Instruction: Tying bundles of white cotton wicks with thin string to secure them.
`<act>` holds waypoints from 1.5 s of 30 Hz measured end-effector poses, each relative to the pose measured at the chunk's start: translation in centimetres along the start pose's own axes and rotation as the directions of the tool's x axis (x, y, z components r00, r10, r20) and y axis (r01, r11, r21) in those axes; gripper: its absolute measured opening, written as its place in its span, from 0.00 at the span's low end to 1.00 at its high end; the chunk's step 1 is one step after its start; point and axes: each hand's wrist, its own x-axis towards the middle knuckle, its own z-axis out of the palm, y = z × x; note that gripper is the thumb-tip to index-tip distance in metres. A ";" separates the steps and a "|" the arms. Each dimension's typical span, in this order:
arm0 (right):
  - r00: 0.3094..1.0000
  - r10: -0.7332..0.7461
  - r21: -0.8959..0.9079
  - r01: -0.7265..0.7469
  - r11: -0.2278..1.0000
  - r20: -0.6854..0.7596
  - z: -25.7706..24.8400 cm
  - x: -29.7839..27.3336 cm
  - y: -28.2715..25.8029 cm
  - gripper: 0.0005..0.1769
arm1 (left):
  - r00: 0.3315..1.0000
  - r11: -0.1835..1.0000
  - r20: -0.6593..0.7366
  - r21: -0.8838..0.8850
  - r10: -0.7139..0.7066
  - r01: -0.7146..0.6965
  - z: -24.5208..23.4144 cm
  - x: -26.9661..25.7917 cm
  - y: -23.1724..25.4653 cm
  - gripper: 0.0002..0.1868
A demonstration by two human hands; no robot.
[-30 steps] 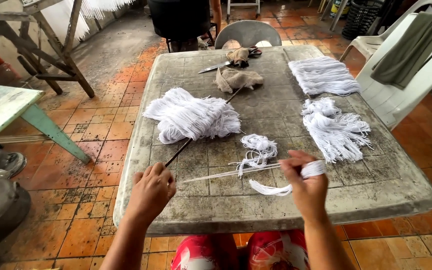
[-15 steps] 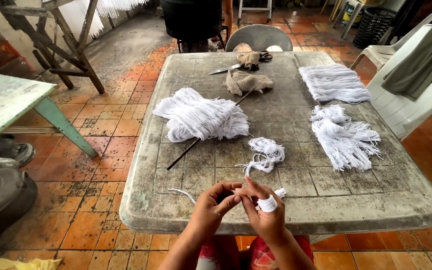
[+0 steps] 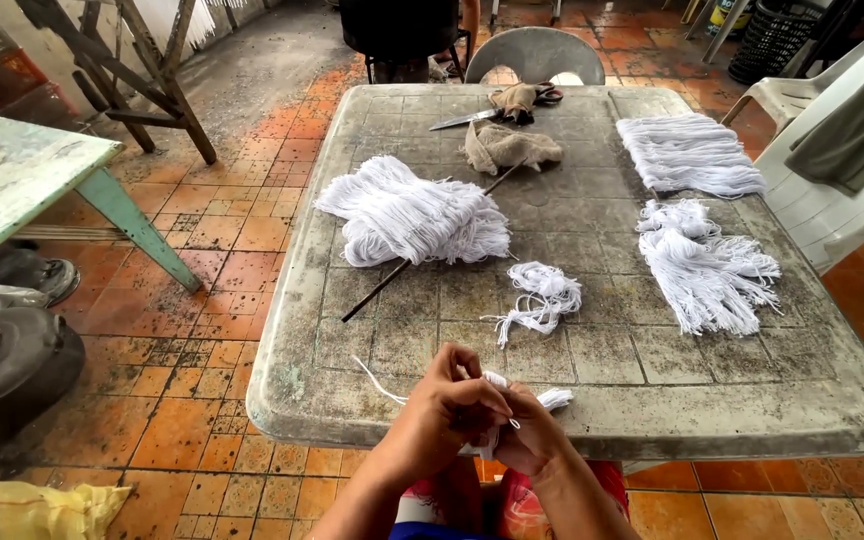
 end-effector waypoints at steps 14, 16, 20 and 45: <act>0.622 -0.669 -0.833 0.553 0.007 0.407 5.9 -2.2 -3.1 0.04 | 0.857 0.891 -0.387 0.425 0.340 -0.161 1.2 -0.2 0.3 0.06; 0.579 -0.682 -0.836 0.542 -0.087 0.446 5.9 -2.1 -3.0 0.04 | 0.891 0.879 -0.319 0.451 0.324 -0.158 1.0 -0.1 0.2 0.05; 0.616 -0.726 -0.797 0.583 0.160 0.305 5.6 -1.8 -1.9 0.04 | 0.964 0.937 -0.251 -0.350 -0.088 -0.006 0.9 0.3 -0.1 0.06; 0.829 -0.211 0.573 -0.153 0.805 0.518 2.4 -4.0 -7.2 0.52 | 0.978 0.998 -0.205 -0.067 -0.018 0.005 0.7 1.7 -0.1 0.07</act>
